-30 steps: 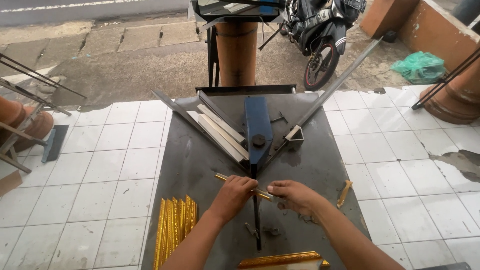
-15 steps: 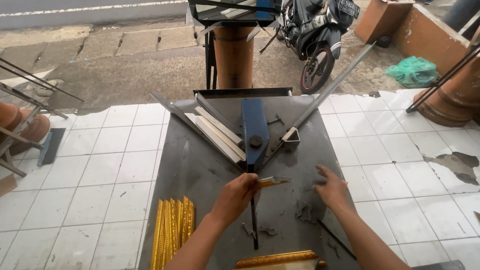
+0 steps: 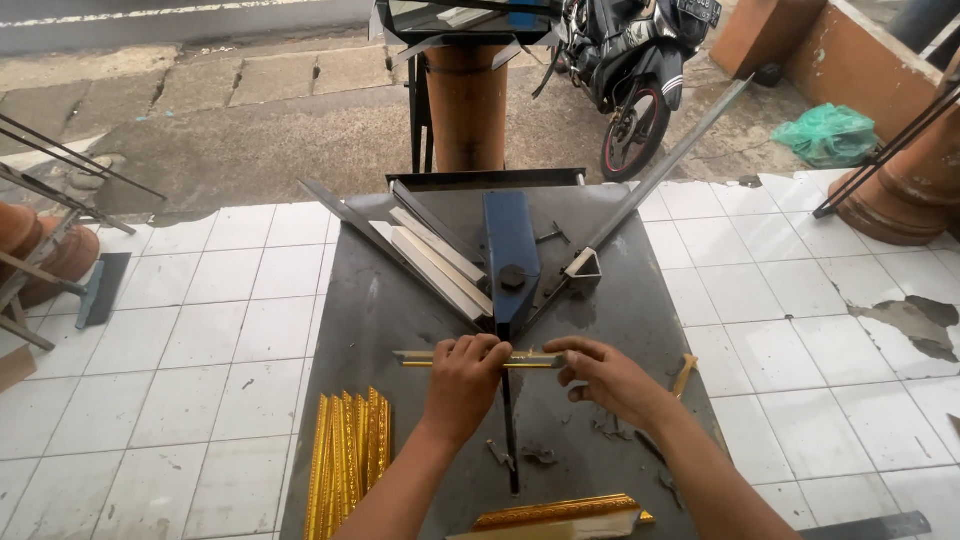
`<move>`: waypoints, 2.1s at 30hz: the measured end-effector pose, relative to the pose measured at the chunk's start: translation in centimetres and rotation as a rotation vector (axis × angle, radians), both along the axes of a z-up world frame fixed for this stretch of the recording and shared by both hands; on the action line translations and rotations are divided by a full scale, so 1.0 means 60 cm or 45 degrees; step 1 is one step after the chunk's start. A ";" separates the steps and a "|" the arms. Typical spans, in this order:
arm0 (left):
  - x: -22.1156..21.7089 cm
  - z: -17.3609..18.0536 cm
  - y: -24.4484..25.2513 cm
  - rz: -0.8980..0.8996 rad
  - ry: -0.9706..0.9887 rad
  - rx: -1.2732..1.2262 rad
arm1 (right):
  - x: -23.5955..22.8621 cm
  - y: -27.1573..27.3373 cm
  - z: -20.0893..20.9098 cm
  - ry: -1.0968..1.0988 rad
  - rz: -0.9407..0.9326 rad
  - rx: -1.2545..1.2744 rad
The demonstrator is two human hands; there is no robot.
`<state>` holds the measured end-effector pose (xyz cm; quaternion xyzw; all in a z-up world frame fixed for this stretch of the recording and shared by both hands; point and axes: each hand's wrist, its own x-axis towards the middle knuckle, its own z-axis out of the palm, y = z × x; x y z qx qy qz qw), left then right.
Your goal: The person uses a miter saw to cut multiple gold-colored decorative moldings into shorter pieces. They repeatedly position each molding against the saw's fence, lower the blade to cut, and then remove the cut piece, stacking the finished pieces on the table.
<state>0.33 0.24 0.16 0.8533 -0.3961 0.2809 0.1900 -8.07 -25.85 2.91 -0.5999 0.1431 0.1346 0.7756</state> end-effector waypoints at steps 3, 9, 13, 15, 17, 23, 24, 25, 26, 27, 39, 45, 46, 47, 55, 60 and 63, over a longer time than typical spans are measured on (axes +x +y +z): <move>-0.007 -0.013 -0.010 -0.007 0.538 -0.092 | 0.007 0.008 -0.016 -0.047 -0.054 0.069; -0.063 0.084 -0.039 -0.062 1.854 -0.484 | 0.028 0.041 -0.030 0.084 -0.162 -0.065; -0.055 0.054 -0.050 -0.252 2.202 -0.774 | 0.031 0.037 -0.043 0.116 -0.232 -0.067; -0.055 0.041 -0.060 -0.165 1.886 -0.769 | 0.030 0.037 -0.035 0.118 -0.195 -0.048; -0.054 0.035 -0.066 -0.112 1.761 -0.718 | 0.030 0.038 -0.032 0.118 -0.186 -0.055; -0.063 0.007 -0.061 -0.124 1.473 -0.605 | 0.030 0.027 -0.043 0.164 -0.275 0.115; -0.066 0.005 -0.057 -0.077 1.515 -0.612 | 0.030 0.022 -0.048 0.198 -0.290 0.219; -0.065 0.000 -0.055 -0.076 1.515 -0.612 | 0.028 0.024 -0.039 0.199 -0.289 0.219; -0.065 -0.005 -0.053 -0.069 1.444 -0.670 | 0.027 0.026 -0.029 0.264 -0.291 0.237; -0.067 -0.011 -0.050 -0.059 1.372 -0.727 | 0.025 0.030 -0.019 0.331 -0.290 0.256; -0.095 0.025 -0.105 0.121 1.191 -0.809 | 0.013 0.081 0.030 0.414 -0.274 -0.023; -0.100 0.010 -0.073 -0.107 1.107 -0.460 | 0.028 0.039 -0.051 0.417 -0.439 -0.053; -0.107 0.013 -0.061 -0.109 1.105 -0.461 | 0.032 0.009 -0.062 0.414 -0.440 -0.055; -0.115 0.016 -0.046 -0.103 1.095 -0.488 | 0.037 -0.019 -0.075 0.414 -0.635 0.018; -0.036 -0.098 0.044 0.525 1.420 -0.538 | 0.072 -0.050 -0.100 0.498 -0.700 -0.574; -0.001 -0.098 0.038 0.706 1.368 -0.213 | 0.133 -0.028 -0.191 0.256 -0.755 -0.305; 0.001 -0.033 0.058 0.519 1.314 -0.315 | 0.123 0.015 -0.122 0.300 -0.602 -0.843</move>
